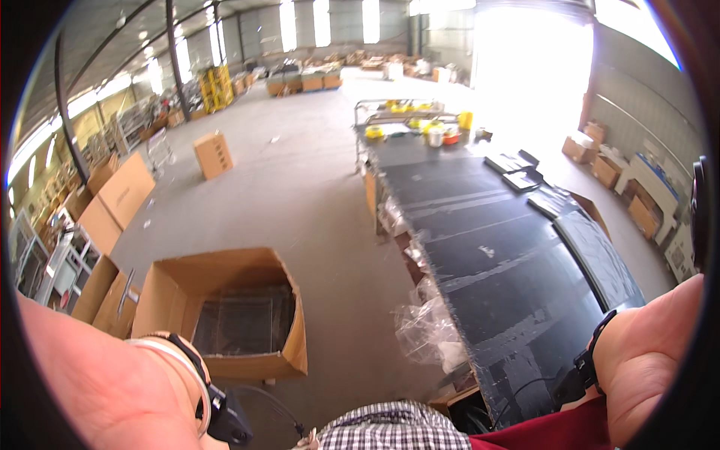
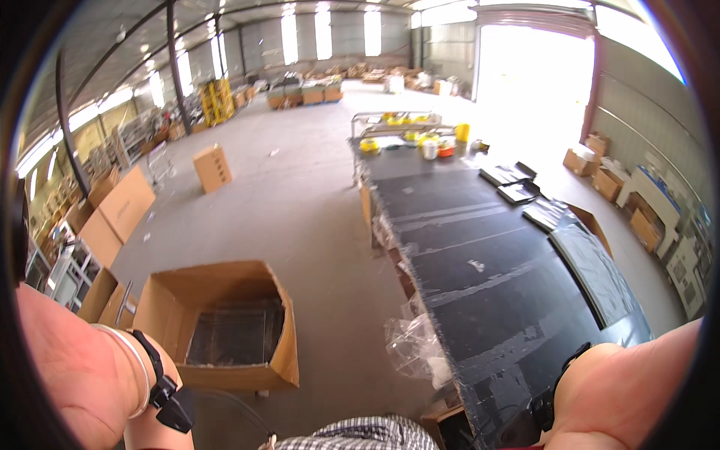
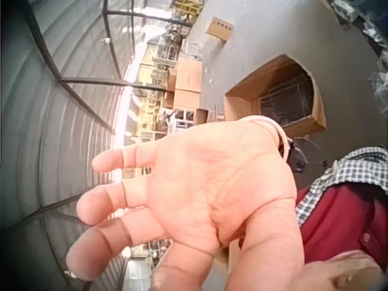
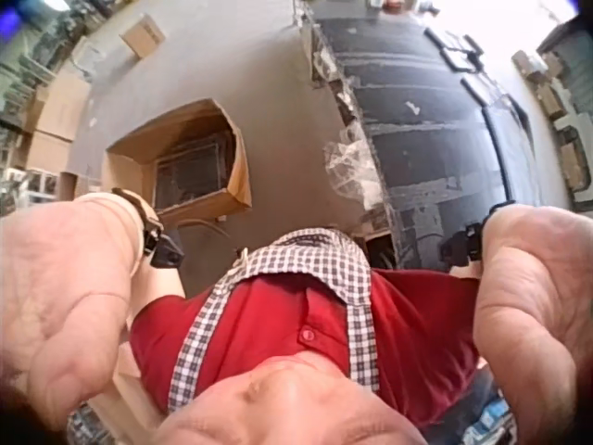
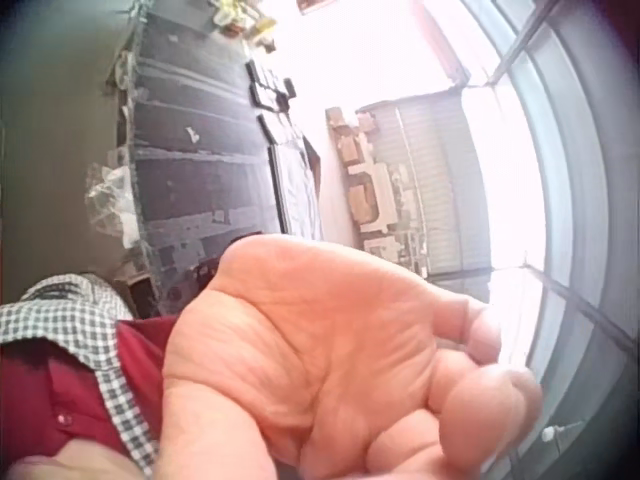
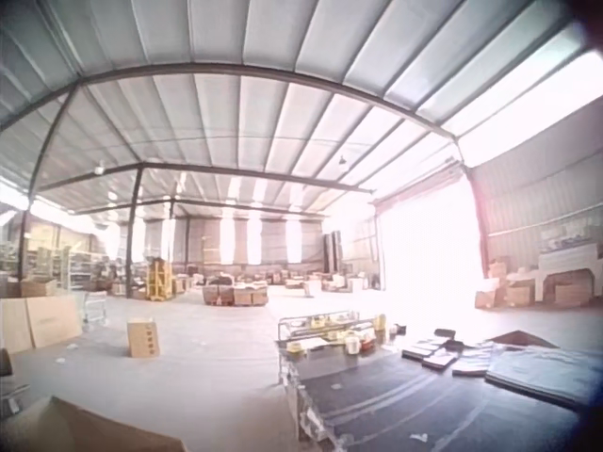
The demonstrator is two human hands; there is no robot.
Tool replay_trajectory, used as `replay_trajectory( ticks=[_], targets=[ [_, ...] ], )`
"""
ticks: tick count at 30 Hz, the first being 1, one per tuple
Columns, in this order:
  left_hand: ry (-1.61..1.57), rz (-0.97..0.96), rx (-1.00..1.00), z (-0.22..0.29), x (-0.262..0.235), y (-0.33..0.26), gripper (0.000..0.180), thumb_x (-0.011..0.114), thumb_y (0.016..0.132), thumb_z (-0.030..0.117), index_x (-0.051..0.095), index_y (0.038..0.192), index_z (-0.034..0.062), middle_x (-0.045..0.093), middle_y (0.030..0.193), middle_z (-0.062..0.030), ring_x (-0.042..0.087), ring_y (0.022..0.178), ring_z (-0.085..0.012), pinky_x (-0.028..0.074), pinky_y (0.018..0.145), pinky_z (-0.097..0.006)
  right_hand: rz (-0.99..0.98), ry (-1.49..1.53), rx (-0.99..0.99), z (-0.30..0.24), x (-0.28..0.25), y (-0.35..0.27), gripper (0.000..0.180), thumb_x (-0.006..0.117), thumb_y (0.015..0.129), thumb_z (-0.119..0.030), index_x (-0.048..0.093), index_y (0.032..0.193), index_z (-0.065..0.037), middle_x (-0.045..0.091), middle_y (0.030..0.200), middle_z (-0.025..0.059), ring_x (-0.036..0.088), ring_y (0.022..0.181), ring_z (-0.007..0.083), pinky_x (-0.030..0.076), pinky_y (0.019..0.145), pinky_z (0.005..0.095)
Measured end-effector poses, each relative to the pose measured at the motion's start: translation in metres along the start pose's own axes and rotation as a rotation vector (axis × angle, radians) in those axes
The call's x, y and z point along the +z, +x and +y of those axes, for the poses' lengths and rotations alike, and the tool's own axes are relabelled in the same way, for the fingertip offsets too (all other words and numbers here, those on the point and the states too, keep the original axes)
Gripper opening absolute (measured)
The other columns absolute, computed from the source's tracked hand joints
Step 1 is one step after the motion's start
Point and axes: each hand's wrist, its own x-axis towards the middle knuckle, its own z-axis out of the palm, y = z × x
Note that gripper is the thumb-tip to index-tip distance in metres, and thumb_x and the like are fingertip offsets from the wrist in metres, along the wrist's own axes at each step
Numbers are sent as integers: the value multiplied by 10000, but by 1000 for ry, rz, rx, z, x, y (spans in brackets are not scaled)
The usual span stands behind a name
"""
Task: Packaging products into plastic bags and placing them into a large cardboard box.
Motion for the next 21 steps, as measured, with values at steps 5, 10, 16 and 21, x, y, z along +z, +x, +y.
replay_trajectory(
  ticks=[5,10,16,21],
  targets=[
    [-181,-216,-277,-97,242,287,331,611,853,280,501,1110,102,513,837,-62,533,732,-217,422,730,-349,-139,267,36,91,87,-67,211,567,891,-93,669,1073,-118,584,795,15,536,674,145,365,608,283],
    [-159,-627,-736,-225,393,403,215,641,858,170,637,1062,101,602,689,-27,582,596,-171,466,653,-319,-139,497,-70,148,286,-82,235,550,887,-21,703,1040,-112,583,713,0,533,584,124,347,533,244],
    [-326,-609,-757,-346,492,431,258,650,848,154,655,1103,114,612,713,2,576,616,-125,459,674,-299,-33,482,76,250,315,-166,295,541,887,-5,671,1105,-155,576,709,-6,522,570,120,344,531,243],
    [-522,-230,-414,-432,483,324,259,652,844,143,665,1102,123,621,730,10,581,634,-114,459,677,-295,106,345,184,283,354,-209,381,534,888,-1,623,1194,-210,566,723,-11,508,575,120,346,547,250]
  ],
)
